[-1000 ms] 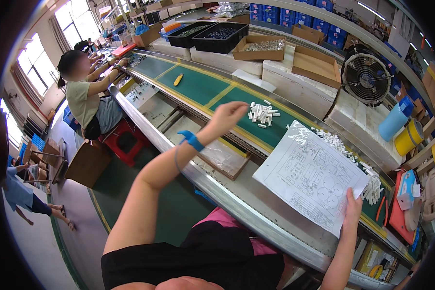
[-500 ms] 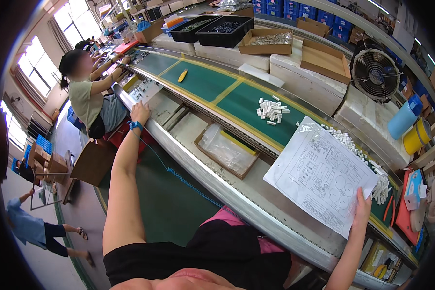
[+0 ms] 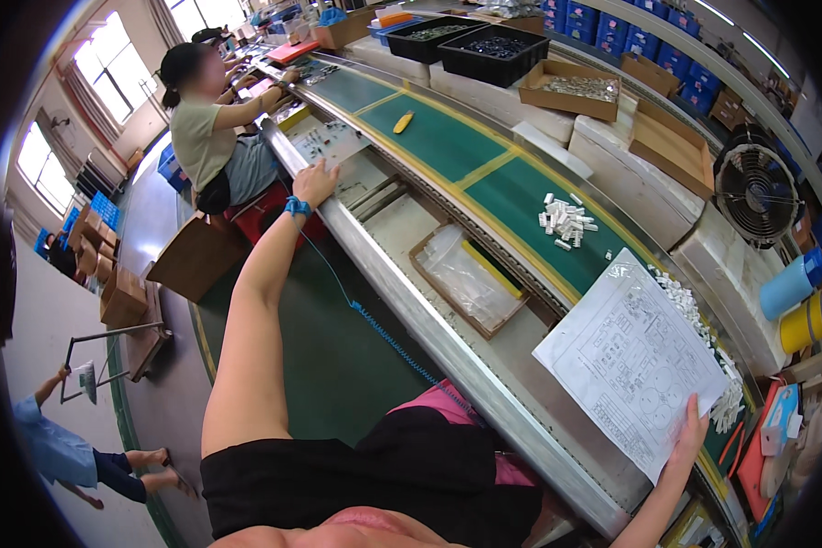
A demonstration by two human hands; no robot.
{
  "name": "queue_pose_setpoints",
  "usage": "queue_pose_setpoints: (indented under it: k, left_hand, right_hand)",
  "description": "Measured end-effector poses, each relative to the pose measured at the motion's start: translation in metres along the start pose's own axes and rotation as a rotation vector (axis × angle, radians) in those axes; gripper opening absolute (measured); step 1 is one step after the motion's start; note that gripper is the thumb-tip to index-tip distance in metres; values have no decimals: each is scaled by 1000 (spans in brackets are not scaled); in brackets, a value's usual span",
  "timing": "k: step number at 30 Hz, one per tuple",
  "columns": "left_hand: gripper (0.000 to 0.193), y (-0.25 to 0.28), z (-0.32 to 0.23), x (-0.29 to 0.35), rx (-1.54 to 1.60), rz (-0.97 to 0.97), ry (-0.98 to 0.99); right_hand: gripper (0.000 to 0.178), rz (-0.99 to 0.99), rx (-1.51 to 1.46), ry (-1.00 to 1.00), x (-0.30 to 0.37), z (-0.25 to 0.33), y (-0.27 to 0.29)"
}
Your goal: The person is manually inserting various small electronic components onto a printed circuit board while referencing a technical diagram.
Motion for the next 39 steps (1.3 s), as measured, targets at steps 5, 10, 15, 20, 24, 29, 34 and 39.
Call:
queue_pose_setpoints:
  k: [5, 10, 15, 20, 24, 29, 34, 39]
  left_hand:
    - [51, 5, -41, 50, -36, -80, -204]
    - [42, 19, -72, 117, -69, -102, -374]
    - [28, 26, -133, 187, 11, -137, -726]
    - [25, 46, -180, 268, 168, -92, -1077]
    - [28, 50, -229, 319, 295, 29, -1322]
    - [31, 52, -290, 382, 447, 259, -1645]
    - [27, 89, -361, 361, 674, 119, -1725]
    - [12, 67, -400, 249, 407, -109, -1306]
  right_hand:
    - [50, -84, 205, 31, 0, 0, 13]
    - [47, -65, 153, 23, -11, 3, -8]
    - [51, 14, 24, 89, -10, 15, -1]
    - [43, -101, -399, 282, 9, 47, -12]
    - [18, 538, -856, 446, 7, 40, 2]
    - [26, 446, -906, 451, 15, 51, -13]
    - [26, 478, -928, 463, 14, 47, -3]
    - [25, 530, -906, 514, 15, 59, -8]
Point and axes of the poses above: each hand's wrist, its own x-axis away from the middle knuckle, its own y-axis out of the back of the hand, z = x × y, the point moved 5 cm from there along -x, towards the middle knuckle, and after that the axes turned 14 degrees about z, right-handed, at the moved point
